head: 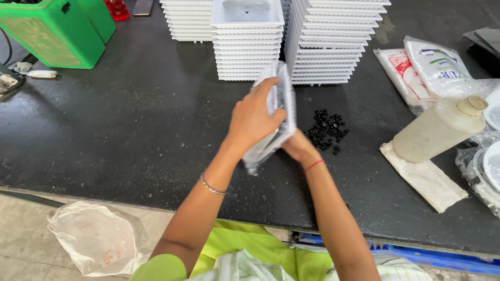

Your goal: The person sits at a low factory workbench assembling white square plastic grille panels. They insert small black plastic fasteners into holes in a panel, wipe the panel with a cloth, wrap the finished panel in clear plastic film, and stack it with a pile of completed panels.

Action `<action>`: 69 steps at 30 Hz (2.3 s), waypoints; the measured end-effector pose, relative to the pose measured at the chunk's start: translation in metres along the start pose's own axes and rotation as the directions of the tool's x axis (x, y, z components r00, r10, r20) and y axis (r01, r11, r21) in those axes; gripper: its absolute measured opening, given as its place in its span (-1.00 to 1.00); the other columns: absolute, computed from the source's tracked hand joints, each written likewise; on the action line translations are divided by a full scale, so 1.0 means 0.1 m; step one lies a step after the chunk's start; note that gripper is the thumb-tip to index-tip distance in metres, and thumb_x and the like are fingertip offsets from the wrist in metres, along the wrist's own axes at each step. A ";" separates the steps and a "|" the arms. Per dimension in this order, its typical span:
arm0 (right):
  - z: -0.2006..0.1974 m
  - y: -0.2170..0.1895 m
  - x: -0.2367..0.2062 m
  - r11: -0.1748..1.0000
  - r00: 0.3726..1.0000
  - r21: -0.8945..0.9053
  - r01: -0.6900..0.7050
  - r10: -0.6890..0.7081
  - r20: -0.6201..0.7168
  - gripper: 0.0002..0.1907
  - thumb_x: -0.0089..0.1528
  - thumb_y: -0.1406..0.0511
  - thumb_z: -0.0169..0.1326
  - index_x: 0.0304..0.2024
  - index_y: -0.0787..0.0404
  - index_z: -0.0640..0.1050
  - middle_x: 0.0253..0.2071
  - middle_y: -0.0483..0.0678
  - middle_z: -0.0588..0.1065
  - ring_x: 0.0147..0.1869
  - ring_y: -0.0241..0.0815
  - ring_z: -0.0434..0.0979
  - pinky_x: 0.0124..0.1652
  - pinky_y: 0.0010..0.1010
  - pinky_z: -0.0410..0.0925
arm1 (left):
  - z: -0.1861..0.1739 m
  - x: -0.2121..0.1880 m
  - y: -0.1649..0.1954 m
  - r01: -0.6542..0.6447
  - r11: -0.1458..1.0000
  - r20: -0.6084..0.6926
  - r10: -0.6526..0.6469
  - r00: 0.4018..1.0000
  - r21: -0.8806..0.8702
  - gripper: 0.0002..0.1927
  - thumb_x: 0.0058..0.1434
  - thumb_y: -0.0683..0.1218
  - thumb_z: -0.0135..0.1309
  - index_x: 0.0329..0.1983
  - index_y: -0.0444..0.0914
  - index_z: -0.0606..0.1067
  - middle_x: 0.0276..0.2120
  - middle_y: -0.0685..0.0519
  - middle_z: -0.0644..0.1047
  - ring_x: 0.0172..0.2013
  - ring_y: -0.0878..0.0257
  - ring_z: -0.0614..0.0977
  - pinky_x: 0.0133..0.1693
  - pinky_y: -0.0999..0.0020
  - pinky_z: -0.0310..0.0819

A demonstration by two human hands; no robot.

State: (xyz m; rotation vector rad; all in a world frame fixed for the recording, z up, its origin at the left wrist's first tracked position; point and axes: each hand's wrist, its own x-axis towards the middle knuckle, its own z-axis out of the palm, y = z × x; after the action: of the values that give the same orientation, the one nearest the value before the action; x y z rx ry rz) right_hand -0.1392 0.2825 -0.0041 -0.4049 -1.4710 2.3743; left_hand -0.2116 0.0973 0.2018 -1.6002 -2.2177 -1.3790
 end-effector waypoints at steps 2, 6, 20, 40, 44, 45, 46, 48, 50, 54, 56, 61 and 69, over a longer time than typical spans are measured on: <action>0.23 0.15 0.00 0.998 0.996 0.014 -0.062 0.061 0.070 -0.47 0.39 0.04 -0.09 0.29 0.20 0.39 0.21 -0.04 0.49 0.19 -0.18 0.54 0.18 -0.17 0.42 | -0.13 -0.09 -0.05 0.021 0.997 0.039 -0.024 0.999 0.074 -0.31 0.00 -0.01 0.15 0.28 -0.13 0.37 0.10 -0.16 0.56 -0.03 -0.24 0.60 -0.03 -0.07 0.51; 0.52 0.12 -0.08 0.991 0.976 -0.029 -0.130 0.133 0.175 -0.52 0.43 0.11 -0.16 0.24 0.28 0.42 0.18 0.02 0.54 0.20 -0.16 0.57 0.19 -0.26 0.44 | -0.41 -0.28 -0.17 -0.083 0.984 0.025 0.080 0.996 0.158 -0.27 -0.05 -0.06 0.17 0.28 -0.15 0.37 0.10 -0.21 0.56 -0.04 -0.25 0.61 -0.07 -0.08 0.50; 1.01 -0.91 -0.83 0.292 0.587 -0.739 0.607 -0.791 0.170 -0.76 0.43 0.25 0.00 -0.20 0.19 0.65 0.23 -0.02 0.41 0.32 -0.10 0.36 0.30 -0.25 0.24 | -0.31 -0.55 -0.09 -0.015 0.984 0.103 -0.003 0.995 0.175 -0.16 -0.02 -0.11 0.16 0.41 -0.10 0.23 -0.02 -0.24 0.60 -0.26 -0.29 0.62 -0.21 -0.10 0.52; 0.90 -0.61 -0.62 -0.085 0.756 -0.994 0.075 -0.645 0.113 -0.47 0.49 0.04 -0.20 0.30 0.28 0.45 0.59 0.20 -0.09 0.63 0.30 -0.12 0.43 0.26 -0.21 | 0.12 -0.56 -0.14 0.005 0.973 0.048 -0.017 0.999 0.229 -0.15 0.03 -0.14 0.17 0.45 -0.18 0.20 -0.18 -0.22 0.60 -0.22 -0.17 0.66 -0.32 -0.02 0.53; 0.84 -0.58 -0.58 0.003 0.731 -0.999 -0.032 -0.682 -0.026 -0.39 0.49 -0.02 -0.20 0.41 0.25 0.33 0.60 0.19 -0.10 0.63 0.32 -0.12 0.41 0.34 -0.19 | 0.13 -0.55 -0.16 0.032 0.972 0.058 -0.047 0.997 0.232 -0.13 -0.01 -0.16 0.19 0.43 -0.19 0.20 -0.18 -0.22 0.60 -0.25 -0.17 0.65 -0.34 -0.02 0.52; 0.83 -0.57 -0.58 0.018 0.724 -0.999 -0.037 -0.689 -0.039 -0.37 0.49 -0.03 -0.21 0.45 0.23 0.29 0.60 0.19 -0.11 0.62 0.33 -0.11 0.40 0.36 -0.18 | 0.14 -0.55 -0.17 0.034 0.973 0.057 -0.049 0.997 0.228 -0.13 -0.02 -0.16 0.19 0.43 -0.19 0.21 -0.18 -0.22 0.60 -0.25 -0.17 0.65 -0.34 -0.02 0.52; 0.82 -0.56 -0.57 0.033 0.717 -0.999 -0.042 -0.695 -0.053 -0.34 0.49 -0.04 -0.22 0.48 0.22 0.26 0.60 0.19 -0.11 0.61 0.34 -0.11 0.39 0.38 -0.18 | 0.15 -0.55 -0.19 0.036 0.972 0.051 -0.049 0.998 0.233 -0.14 -0.01 -0.16 0.19 0.42 -0.19 0.22 -0.17 -0.22 0.59 -0.23 -0.16 0.65 -0.32 -0.01 0.53; 0.77 -0.54 -0.54 0.040 0.752 -0.992 -0.120 -0.649 -0.117 -0.33 0.47 -0.04 -0.17 0.51 0.15 0.21 0.59 0.19 -0.12 0.59 0.34 -0.09 0.37 0.32 -0.12 | 0.19 -0.57 -0.21 0.039 0.970 0.040 -0.050 0.998 0.240 -0.18 0.02 -0.15 0.20 0.41 -0.19 0.24 -0.15 -0.22 0.59 -0.17 -0.14 0.66 -0.27 0.00 0.55; 0.69 -0.52 -0.50 0.083 0.752 -0.995 -0.047 -0.653 -0.090 -0.31 0.46 0.00 -0.08 0.53 0.17 0.16 0.57 0.24 -0.10 0.57 0.36 -0.02 0.36 0.20 -0.01 | 0.23 -0.57 -0.26 0.026 0.972 0.005 -0.028 1.000 0.233 -0.23 0.01 -0.17 0.18 0.36 -0.19 0.30 -0.03 -0.22 0.58 -0.08 -0.15 0.65 -0.22 0.01 0.56; 0.58 -0.40 -0.36 0.441 0.740 -0.865 0.241 -0.660 -0.131 -0.28 0.41 0.20 0.09 0.50 0.27 0.10 0.45 0.24 0.14 0.31 0.15 0.38 0.21 -0.22 0.34 | 0.32 -0.60 -0.36 -0.050 0.961 -0.033 0.062 0.998 0.272 -0.31 0.00 -0.21 0.17 0.29 -0.23 0.36 0.13 -0.20 0.54 0.10 -0.25 0.56 -0.05 -0.01 0.54; 0.53 -0.36 -0.33 0.536 0.739 -0.807 0.249 -0.643 -0.199 -0.30 0.31 0.33 0.13 0.44 0.28 0.16 0.33 0.17 0.27 0.10 -0.03 0.53 0.07 -0.35 0.44 | 0.38 -0.65 -0.40 -0.051 0.964 -0.037 0.063 0.997 0.260 -0.31 -0.01 -0.24 0.16 0.28 -0.23 0.38 0.14 -0.19 0.54 0.13 -0.27 0.55 0.02 -0.01 0.52; 0.32 -0.41 -0.33 0.494 0.722 -0.813 0.307 -0.678 -0.139 -0.35 0.14 0.57 0.08 0.31 0.38 0.34 0.18 0.09 0.32 -0.08 -0.18 0.55 -0.15 -0.43 0.51 | 0.46 -0.73 -0.49 -0.080 0.960 -0.059 0.099 0.993 0.269 -0.38 -0.01 -0.27 0.16 0.21 -0.25 0.43 0.16 -0.18 0.53 0.15 -0.25 0.54 0.14 -0.01 0.45; 0.13 -0.58 -0.34 0.935 0.906 -0.188 0.302 -0.343 -0.250 -0.49 0.18 0.56 -0.02 0.22 0.42 0.49 -0.01 0.03 0.52 -0.18 -0.24 0.56 -0.23 -0.42 0.48 | 0.49 -0.73 -0.56 -0.077 0.953 -0.069 0.101 0.993 0.293 -0.44 -0.04 -0.27 0.18 0.12 -0.25 0.50 0.15 -0.18 0.53 0.17 -0.25 0.51 0.17 -0.02 0.40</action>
State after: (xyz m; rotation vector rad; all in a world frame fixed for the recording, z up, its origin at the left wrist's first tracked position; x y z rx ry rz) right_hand -0.1066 0.2818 0.0559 -0.4682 -1.4534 1.8737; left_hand -0.2022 0.0762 0.1001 -1.4915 -2.1505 -1.0198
